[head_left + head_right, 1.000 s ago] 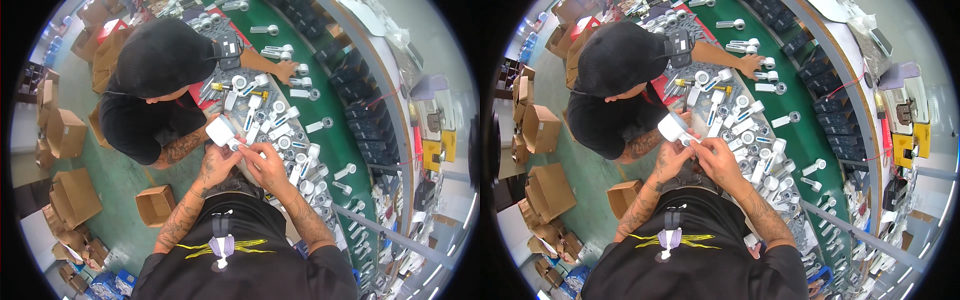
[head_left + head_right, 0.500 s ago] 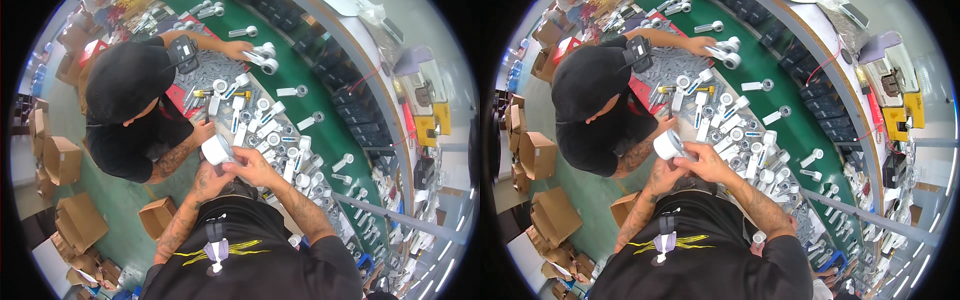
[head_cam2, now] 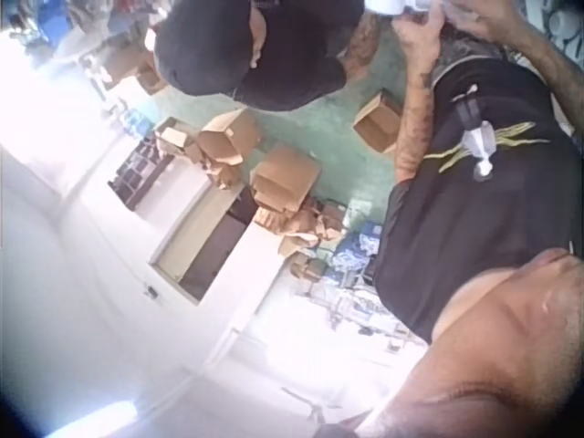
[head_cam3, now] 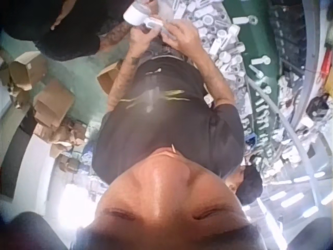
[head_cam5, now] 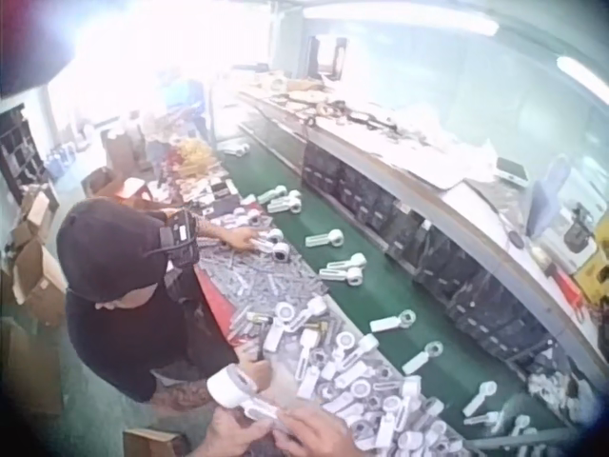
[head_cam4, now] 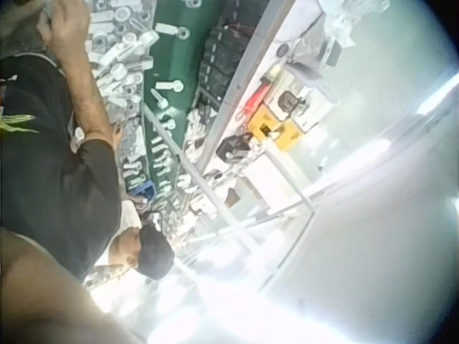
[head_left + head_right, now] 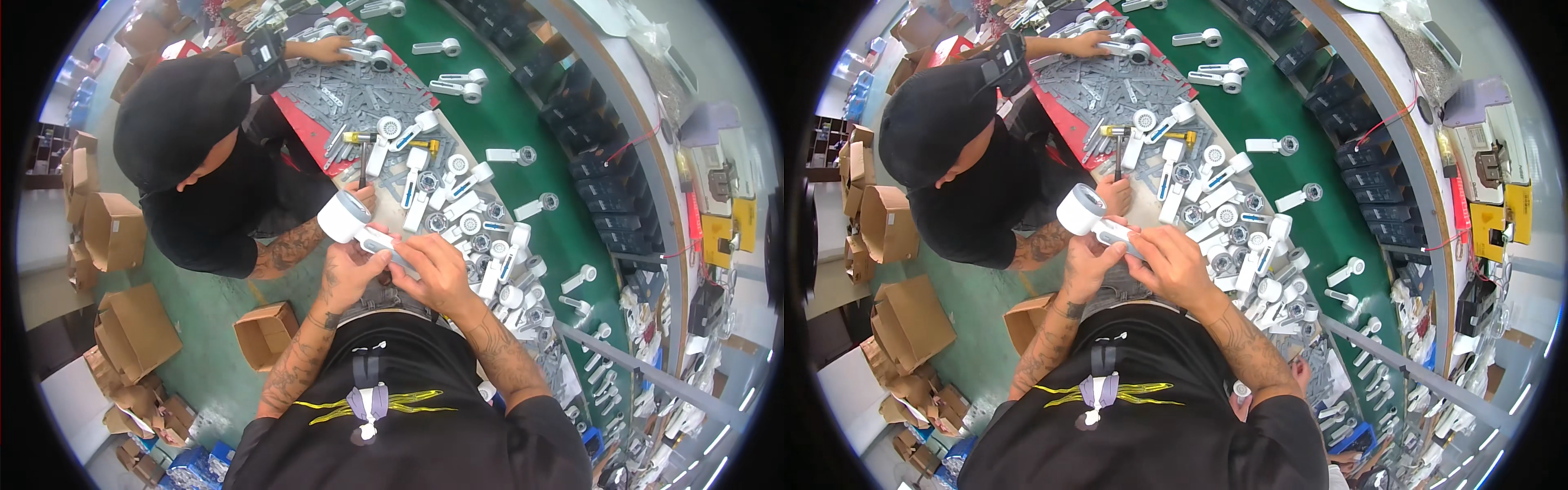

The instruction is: Assembling plastic shower heads at a manufacturing workstation by attaching components and applying labels.

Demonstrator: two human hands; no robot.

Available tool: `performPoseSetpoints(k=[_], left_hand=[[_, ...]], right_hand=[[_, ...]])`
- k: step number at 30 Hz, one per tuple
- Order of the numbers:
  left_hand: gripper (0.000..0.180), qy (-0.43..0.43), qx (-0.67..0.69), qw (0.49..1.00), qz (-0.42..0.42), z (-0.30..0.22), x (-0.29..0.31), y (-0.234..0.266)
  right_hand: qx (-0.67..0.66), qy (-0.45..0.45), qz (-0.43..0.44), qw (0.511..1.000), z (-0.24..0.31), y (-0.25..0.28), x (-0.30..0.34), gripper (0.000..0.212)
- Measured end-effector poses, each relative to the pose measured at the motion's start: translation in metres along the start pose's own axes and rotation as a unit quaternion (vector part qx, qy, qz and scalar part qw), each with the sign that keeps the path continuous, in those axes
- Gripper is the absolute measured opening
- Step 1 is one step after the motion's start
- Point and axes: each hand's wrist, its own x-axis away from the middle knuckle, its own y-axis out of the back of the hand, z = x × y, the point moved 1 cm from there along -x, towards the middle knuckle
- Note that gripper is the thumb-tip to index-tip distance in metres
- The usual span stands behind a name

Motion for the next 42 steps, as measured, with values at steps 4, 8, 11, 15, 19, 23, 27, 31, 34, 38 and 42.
performPoseSetpoints(k=[4, 8, 11, 15, 19, 23, 27, 31, 34, 38, 42], left_hand=[[0.044, -0.011, 0.004, 1.000, -0.020, 0.001, 0.005, 0.004], [0.045, -0.007, 0.013, 1.000, -0.007, 0.001, 0.005, 0.000], [0.042, -0.019, 0.014, 1.000, 0.016, 0.005, 0.009, 0.006], [0.046, 0.031, 0.005, 0.999, 0.032, 0.021, 0.014, 0.023], [0.075, -0.013, -0.068, 0.987, 0.144, 0.022, 0.019, 0.056], [0.082, 0.078, 0.007, 0.981, 0.179, 0.035, 0.019, 0.107], [0.074, 0.158, -0.324, 0.924, 0.126, 0.085, -0.012, 0.097], [0.067, 0.146, -0.533, 0.831, 0.061, 0.177, -0.053, 0.102], [0.055, 0.115, -0.550, 0.827, 0.022, 0.206, -0.071, 0.105], [0.039, 0.042, -0.568, 0.822, 0.001, 0.233, -0.071, 0.104], [0.036, 0.097, -0.554, 0.826, 0.018, 0.221, -0.071, 0.104]], right_hand=[[-0.121, -0.091, 0.031, 0.988, -0.006, 0.005, -0.004, 0.041], [-0.404, -0.346, -0.027, 0.846, -0.010, -0.014, 0.014, 0.042], [-0.447, -0.434, 0.186, 0.760, -0.018, -0.008, 0.016, 0.047], [-0.436, -0.431, 0.204, 0.763, -0.019, -0.020, 0.027, 0.051], [-0.287, -0.243, 0.258, 0.890, -0.032, -0.017, 0.027, 0.044], [-0.209, -0.246, 0.247, 0.914, -0.068, -0.052, 0.035, 0.037], [-0.171, -0.118, 0.297, 0.932, -0.122, -0.113, 0.039, 0.038], [-0.144, -0.093, 0.295, 0.940, -0.161, -0.161, 0.019, 0.022], [-0.122, -0.189, 0.211, 0.951, -0.181, -0.192, -0.002, 0.020], [0.027, -0.216, 0.229, 0.949, -0.195, -0.233, -0.007, 0.033], [0.048, -0.218, 0.196, 0.955, -0.191, -0.243, 0.001, 0.041]])
